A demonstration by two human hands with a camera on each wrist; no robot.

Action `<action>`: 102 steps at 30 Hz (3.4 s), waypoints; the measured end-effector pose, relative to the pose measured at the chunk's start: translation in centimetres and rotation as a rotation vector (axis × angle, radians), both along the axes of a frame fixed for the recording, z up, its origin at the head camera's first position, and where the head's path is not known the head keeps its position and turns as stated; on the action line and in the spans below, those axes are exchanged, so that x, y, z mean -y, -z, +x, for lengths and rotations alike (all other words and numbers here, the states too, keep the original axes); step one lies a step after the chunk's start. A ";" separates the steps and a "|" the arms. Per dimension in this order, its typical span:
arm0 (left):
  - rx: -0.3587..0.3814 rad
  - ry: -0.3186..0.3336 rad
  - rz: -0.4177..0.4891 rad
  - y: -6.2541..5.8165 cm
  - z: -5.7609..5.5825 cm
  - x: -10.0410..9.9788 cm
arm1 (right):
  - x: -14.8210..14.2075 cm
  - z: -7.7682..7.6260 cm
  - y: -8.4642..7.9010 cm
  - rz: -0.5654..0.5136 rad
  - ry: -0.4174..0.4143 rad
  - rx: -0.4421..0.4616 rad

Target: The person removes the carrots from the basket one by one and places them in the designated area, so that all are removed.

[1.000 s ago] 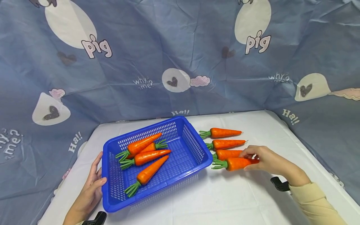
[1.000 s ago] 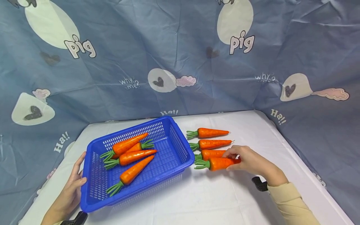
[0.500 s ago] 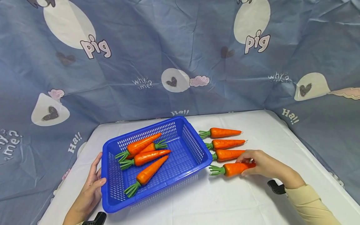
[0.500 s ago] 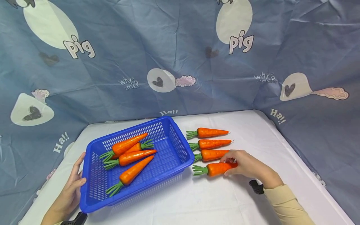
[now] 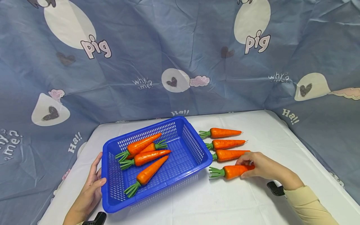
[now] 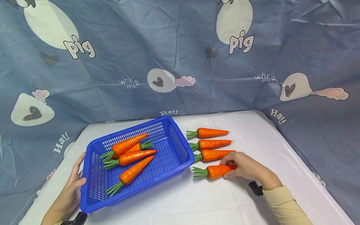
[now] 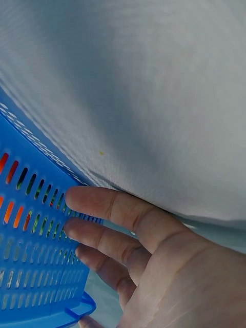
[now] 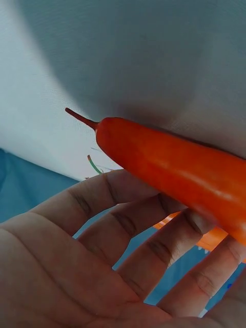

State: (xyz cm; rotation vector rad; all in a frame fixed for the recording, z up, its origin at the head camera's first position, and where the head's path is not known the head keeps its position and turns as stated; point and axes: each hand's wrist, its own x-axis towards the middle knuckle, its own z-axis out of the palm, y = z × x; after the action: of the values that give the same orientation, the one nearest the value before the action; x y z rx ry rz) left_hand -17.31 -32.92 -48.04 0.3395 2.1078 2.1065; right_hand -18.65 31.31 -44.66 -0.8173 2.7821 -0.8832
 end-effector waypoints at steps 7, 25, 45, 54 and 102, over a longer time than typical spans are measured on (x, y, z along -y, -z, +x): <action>0.006 -0.003 -0.001 0.1 0.0 0.1 | 0.3 0.1 -0.1 -0.007 0.022 0.020; -0.006 -0.004 0.005 0.1 0.1 0.1 | 0.4 0.1 -0.5 -0.015 0.014 0.009; 0.030 -0.042 -0.024 -0.1 0.0 -0.1 | 0.5 0.1 -1.4 0.009 0.030 0.023; 0.036 -0.048 -0.029 0.0 0.0 -0.1 | 0.8 -0.2 -2.4 0.028 0.013 -0.043; -0.027 0.009 0.039 0.2 0.0 0.2 | 22.4 -9.5 -10.3 -0.043 -0.297 -0.022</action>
State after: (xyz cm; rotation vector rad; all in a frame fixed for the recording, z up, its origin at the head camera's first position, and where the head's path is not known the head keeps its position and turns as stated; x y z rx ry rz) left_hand -17.30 -33.11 -48.20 0.3835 2.0787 2.1520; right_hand -28.18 8.93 -34.39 -1.2135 2.5720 -0.8851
